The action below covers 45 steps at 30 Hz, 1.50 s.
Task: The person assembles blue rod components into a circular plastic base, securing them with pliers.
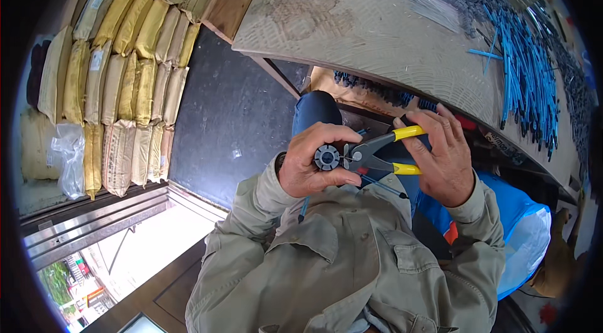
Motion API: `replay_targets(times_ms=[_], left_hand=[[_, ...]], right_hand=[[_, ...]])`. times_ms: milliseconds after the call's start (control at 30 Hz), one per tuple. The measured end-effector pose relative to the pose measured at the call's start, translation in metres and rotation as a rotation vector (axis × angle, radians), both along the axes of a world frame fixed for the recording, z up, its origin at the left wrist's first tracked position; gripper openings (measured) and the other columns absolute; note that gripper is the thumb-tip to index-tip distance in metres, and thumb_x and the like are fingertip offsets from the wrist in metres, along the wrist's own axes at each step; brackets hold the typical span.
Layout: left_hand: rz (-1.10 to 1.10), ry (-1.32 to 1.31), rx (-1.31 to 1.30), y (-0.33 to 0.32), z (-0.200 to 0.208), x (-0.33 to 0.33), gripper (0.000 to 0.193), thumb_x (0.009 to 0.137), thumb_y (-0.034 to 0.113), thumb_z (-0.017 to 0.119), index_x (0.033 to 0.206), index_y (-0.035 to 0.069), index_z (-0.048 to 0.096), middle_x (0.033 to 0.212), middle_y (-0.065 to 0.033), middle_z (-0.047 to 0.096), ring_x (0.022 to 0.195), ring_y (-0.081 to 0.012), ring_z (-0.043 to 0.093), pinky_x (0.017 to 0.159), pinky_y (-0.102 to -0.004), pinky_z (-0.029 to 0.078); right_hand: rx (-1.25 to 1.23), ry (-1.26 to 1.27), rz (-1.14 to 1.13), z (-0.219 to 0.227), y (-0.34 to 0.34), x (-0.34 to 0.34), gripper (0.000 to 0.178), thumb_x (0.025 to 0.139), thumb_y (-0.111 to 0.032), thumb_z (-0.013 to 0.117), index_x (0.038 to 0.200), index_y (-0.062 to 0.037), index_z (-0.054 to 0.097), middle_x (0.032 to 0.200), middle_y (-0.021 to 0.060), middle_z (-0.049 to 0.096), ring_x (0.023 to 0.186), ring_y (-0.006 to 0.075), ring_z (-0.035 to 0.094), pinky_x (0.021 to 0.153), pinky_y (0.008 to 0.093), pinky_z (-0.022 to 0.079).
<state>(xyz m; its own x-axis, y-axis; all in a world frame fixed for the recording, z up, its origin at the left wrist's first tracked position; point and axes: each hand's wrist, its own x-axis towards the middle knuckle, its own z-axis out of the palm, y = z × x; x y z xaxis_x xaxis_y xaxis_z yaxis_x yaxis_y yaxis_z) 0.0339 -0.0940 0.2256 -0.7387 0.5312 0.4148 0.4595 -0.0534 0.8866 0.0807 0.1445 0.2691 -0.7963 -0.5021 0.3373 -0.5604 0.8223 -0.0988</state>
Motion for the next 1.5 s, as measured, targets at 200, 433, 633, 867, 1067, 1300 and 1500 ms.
replay_targets(times_ms=[200,433,633,867,1067,1300,1500], left_hand=[[-0.041,-0.014,-0.052,-0.011,0.000,0.000,0.060,0.058,0.028,0.084,0.103,-0.001,0.058,0.091,-0.0105,0.062,0.078,-0.0200,0.058,0.069,-0.0303,0.044],[-0.079,0.037,-0.027,-0.009,-0.003,-0.004,0.060,0.058,0.031,0.083,0.102,-0.002,0.059,0.088,-0.0097,0.063,0.074,-0.0201,0.058,0.066,-0.0299,0.045],[-0.166,0.034,-0.028,-0.012,0.000,-0.011,0.061,0.056,0.036,0.082,0.099,-0.001,0.062,0.081,-0.0073,0.062,0.069,-0.0193,0.057,0.063,-0.0300,0.044],[-0.339,0.067,0.033,-0.008,-0.005,-0.021,0.065,0.055,0.045,0.078,0.099,-0.001,0.063,0.076,-0.0058,0.061,0.065,-0.0185,0.056,0.060,-0.0294,0.043],[-0.401,-0.019,0.032,-0.011,-0.004,-0.027,0.080,0.055,0.051,0.076,0.113,-0.002,0.057,0.076,-0.0056,0.060,0.068,-0.0172,0.057,0.061,-0.0279,0.043],[-0.205,-0.120,0.030,0.004,-0.011,-0.006,0.105,0.054,0.051,0.076,0.134,0.000,0.031,0.084,-0.0070,0.060,0.079,-0.0161,0.059,0.072,-0.0265,0.044],[-0.185,-0.171,0.027,0.005,-0.005,0.001,0.107,0.058,0.033,0.083,0.138,0.001,0.021,0.088,-0.0088,0.059,0.084,-0.0155,0.057,0.078,-0.0263,0.043]], right_hand=[[-0.071,-0.075,0.035,-0.027,-0.006,0.005,0.033,0.062,-0.003,0.061,0.095,-0.0026,0.063,0.098,0.0140,0.055,0.079,0.0287,0.055,0.064,0.0367,0.045],[-0.467,0.044,0.019,-0.087,-0.026,0.008,0.027,0.058,-0.008,0.071,0.082,-0.0014,0.059,0.088,0.0153,0.056,0.068,0.0278,0.055,0.055,0.0352,0.044],[-0.372,-0.728,0.259,0.009,0.015,0.001,0.024,0.072,-0.015,0.072,0.087,-0.0012,0.060,0.086,0.0130,0.058,0.067,0.0255,0.058,0.060,0.0328,0.047],[-1.329,-2.116,0.218,-0.019,0.007,0.034,0.035,0.090,-0.035,0.054,0.079,-0.0012,0.055,0.079,0.0083,0.058,0.061,0.0129,0.057,0.054,0.0240,0.044],[-1.698,-1.945,0.309,-0.038,-0.019,0.060,0.039,0.091,-0.036,0.052,0.072,-0.0024,0.052,0.076,0.0133,0.056,0.056,0.0126,0.052,0.053,0.0240,0.043],[-1.212,-0.450,-0.012,-0.079,-0.039,0.018,0.018,0.088,-0.020,0.056,0.090,-0.0025,0.062,0.095,0.0129,0.053,0.064,0.0132,0.050,0.057,0.0242,0.043],[-1.323,-0.100,-0.092,-0.065,-0.051,0.027,0.020,0.086,-0.014,0.056,0.099,-0.0004,0.062,0.107,0.0142,0.049,0.069,0.0157,0.051,0.060,0.0258,0.044]])
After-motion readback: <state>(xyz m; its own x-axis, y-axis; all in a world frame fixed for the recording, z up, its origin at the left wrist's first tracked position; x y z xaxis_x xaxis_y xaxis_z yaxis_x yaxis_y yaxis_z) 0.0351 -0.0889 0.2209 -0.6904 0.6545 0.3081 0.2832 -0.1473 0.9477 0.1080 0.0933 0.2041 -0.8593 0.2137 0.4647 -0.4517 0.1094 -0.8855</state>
